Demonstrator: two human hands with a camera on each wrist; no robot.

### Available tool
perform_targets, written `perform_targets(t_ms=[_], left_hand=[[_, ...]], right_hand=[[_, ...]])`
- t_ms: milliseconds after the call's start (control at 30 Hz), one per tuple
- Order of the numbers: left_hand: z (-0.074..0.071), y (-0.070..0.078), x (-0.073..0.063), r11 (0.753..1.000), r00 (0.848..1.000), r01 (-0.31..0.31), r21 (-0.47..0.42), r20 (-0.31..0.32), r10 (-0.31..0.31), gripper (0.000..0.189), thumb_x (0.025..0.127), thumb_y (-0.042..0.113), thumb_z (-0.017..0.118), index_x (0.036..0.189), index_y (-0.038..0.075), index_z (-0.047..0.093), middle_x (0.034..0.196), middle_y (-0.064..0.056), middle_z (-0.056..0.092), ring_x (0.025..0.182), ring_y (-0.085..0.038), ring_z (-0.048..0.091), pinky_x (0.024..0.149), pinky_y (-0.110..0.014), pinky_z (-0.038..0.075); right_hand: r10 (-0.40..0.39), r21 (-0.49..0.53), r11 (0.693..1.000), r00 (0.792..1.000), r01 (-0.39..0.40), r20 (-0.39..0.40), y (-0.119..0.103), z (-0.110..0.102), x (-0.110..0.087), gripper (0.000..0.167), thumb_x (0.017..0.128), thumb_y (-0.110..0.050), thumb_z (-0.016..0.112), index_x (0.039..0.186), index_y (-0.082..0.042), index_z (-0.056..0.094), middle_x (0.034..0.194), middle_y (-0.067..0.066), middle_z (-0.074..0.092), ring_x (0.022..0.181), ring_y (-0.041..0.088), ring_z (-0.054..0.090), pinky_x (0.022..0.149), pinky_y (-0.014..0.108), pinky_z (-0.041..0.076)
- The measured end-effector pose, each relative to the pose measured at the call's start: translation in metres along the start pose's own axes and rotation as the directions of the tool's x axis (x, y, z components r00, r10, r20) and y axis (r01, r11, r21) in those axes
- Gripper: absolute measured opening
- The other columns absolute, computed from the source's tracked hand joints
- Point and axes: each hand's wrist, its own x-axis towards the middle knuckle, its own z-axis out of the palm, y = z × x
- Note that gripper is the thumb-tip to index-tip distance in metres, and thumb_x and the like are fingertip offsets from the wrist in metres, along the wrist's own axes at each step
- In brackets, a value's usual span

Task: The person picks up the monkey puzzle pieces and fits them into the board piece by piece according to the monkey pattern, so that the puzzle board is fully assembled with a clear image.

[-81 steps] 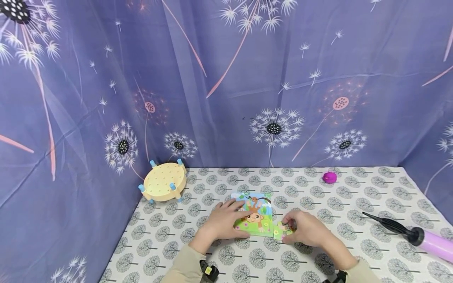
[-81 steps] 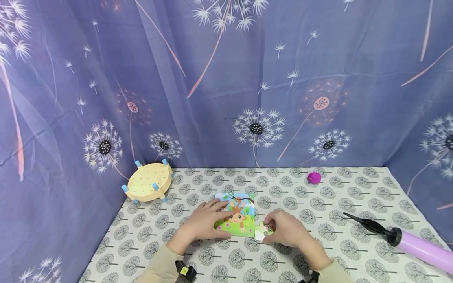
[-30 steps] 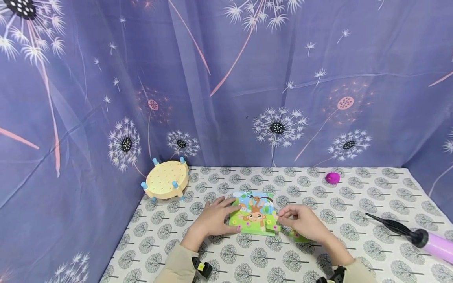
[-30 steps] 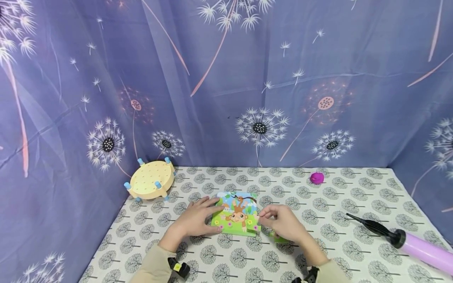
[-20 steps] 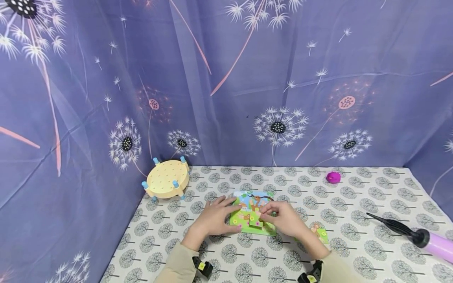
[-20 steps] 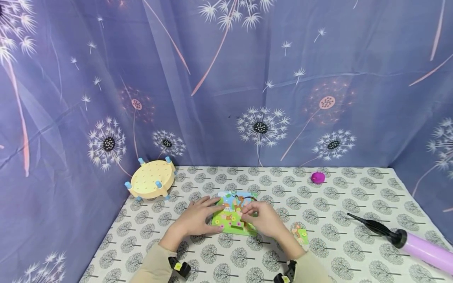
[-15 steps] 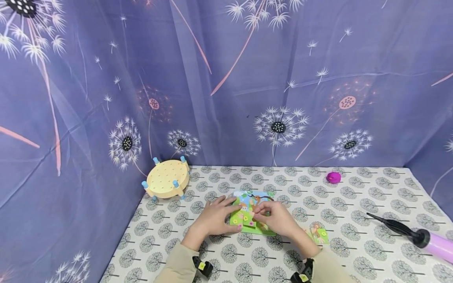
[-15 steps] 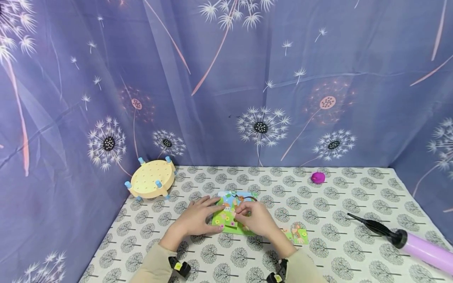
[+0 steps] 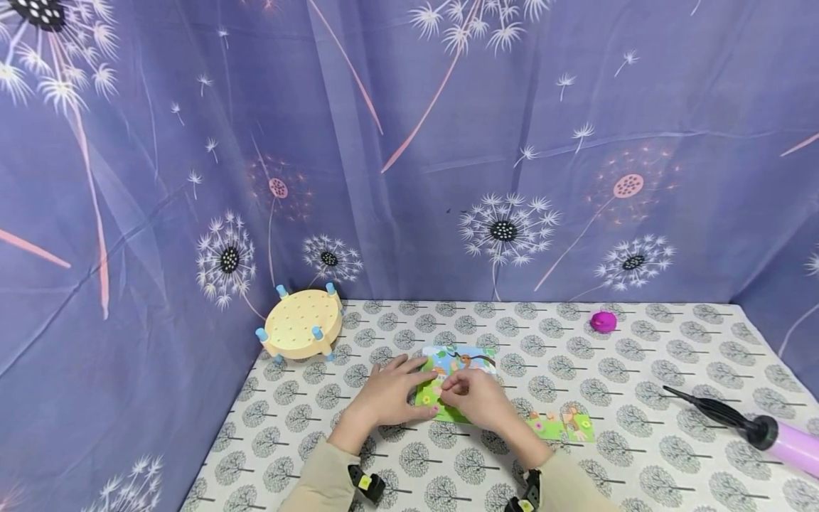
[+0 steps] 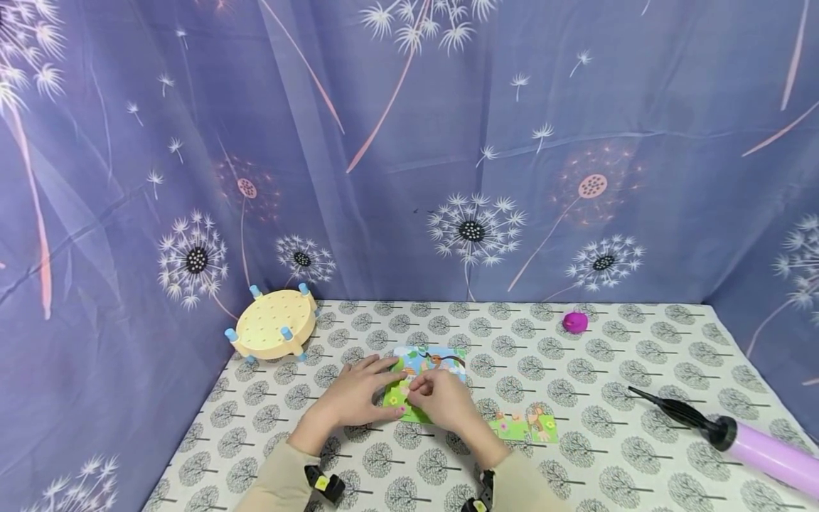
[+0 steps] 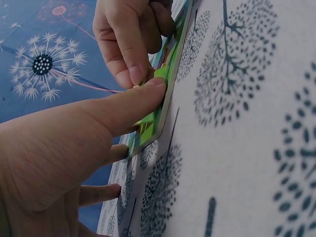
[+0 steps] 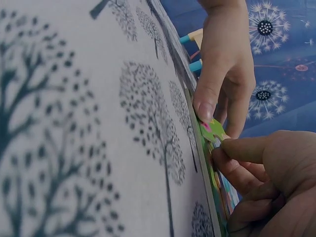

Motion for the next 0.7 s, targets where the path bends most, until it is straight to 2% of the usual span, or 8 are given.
perform_targets(t_ms=[200, 367, 567, 700], left_hand=[[0.001, -0.001, 0.001, 1.0, 1.0, -0.009, 0.015, -0.003, 0.009, 0.076, 0.09, 0.072, 0.063, 0.154, 0.033, 0.052, 0.166, 0.001, 0.037, 0.148, -0.046, 0.035, 0.103, -0.086, 0.027], [0.002, -0.001, 0.002, 1.0, 1.0, -0.01, 0.024, -0.003, 0.01, 0.076, 0.09, 0.073, 0.063, 0.154, 0.033, 0.052, 0.167, 0.001, 0.036, 0.147, -0.046, 0.035, 0.103, -0.086, 0.027], [0.001, 0.0, 0.001, 0.999, 1.0, -0.017, 0.04, -0.003, 0.017, 0.074, 0.091, 0.071, 0.062, 0.154, 0.033, 0.052, 0.167, 0.002, 0.034, 0.147, -0.046, 0.035, 0.103, -0.085, 0.027], [0.001, 0.001, -0.001, 0.998, 1.0, -0.021, 0.061, 0.002, 0.021, 0.074, 0.092, 0.071, 0.061, 0.155, 0.032, 0.051, 0.168, 0.001, 0.033, 0.148, -0.046, 0.035, 0.105, -0.083, 0.028]], right_hand=[[0.022, 0.015, 1.0, 1.0, -0.022, 0.021, -0.002, 0.002, 0.001, 0.007, 0.091, -0.016, 0.079, 0.095, -0.012, 0.076, 0.081, -0.009, 0.07, 0.073, 0.008, 0.064, 0.067, 0.029, 0.056], [0.019, -0.004, 1.0, 1.0, -0.019, 0.009, 0.001, 0.0, 0.001, 0.008, 0.09, -0.016, 0.08, 0.097, -0.013, 0.077, 0.081, -0.011, 0.07, 0.072, 0.006, 0.064, 0.065, 0.027, 0.056], [-0.012, 0.005, 1.0, 1.0, 0.012, -0.016, 0.005, -0.011, -0.003, 0.009, 0.09, -0.014, 0.079, 0.099, -0.013, 0.077, 0.082, -0.012, 0.071, 0.073, 0.007, 0.064, 0.069, 0.029, 0.055], [-0.002, 0.012, 1.0, 1.0, 0.002, -0.024, 0.008, -0.022, -0.01, 0.011, 0.09, -0.012, 0.078, 0.101, -0.012, 0.077, 0.084, -0.011, 0.07, 0.075, 0.008, 0.063, 0.071, 0.031, 0.055]])
